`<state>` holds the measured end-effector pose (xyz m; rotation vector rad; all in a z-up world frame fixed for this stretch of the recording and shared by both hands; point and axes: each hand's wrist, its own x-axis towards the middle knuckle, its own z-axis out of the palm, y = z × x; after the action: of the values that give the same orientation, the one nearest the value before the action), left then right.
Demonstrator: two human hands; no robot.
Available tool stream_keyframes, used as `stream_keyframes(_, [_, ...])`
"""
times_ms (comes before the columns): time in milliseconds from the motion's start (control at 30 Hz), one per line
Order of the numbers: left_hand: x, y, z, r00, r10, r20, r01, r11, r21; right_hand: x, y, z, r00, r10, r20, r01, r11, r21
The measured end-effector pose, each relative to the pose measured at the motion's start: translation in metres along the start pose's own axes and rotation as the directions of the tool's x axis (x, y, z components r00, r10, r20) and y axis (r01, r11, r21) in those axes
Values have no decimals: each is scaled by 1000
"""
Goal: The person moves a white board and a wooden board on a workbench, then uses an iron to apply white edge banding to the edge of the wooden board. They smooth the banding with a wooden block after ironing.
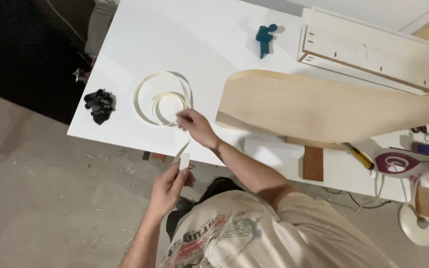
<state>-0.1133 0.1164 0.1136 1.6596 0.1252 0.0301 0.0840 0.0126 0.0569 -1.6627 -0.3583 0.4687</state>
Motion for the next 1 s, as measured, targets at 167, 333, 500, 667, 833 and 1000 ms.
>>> stream_keyframes(167, [16, 11, -39, 989, -59, 139, 50, 996, 68, 192, 28, 29, 845, 31, -535, 29, 994, 103])
stream_keyframes(333, [37, 8, -81, 975, 15, 223, -18, 1000, 11, 383, 143, -48, 536, 8, -844, 14, 1000, 18])
stream_keyframes(500, [77, -14, -123, 980, -4, 197, 30, 991, -130, 451, 221, -176, 216, 18, -976, -535, 839, -103])
stream_keyframes(667, [117, -35, -160, 945, -266, 193, 302, 933, -196, 430, 253, -280, 117, 45, -992, -750, 659, -59])
stream_keyframes(833, [146, -80, -183, 913, -358, 194, 401, 873, -278, 392, 319, -381, 90, -385, -919, -849, 453, -273])
stream_keyframes(1000, [179, -73, -194, 821, -553, 144, 567, 819, -83, 357, 274, -389, 202, -273, -940, -950, 179, -256])
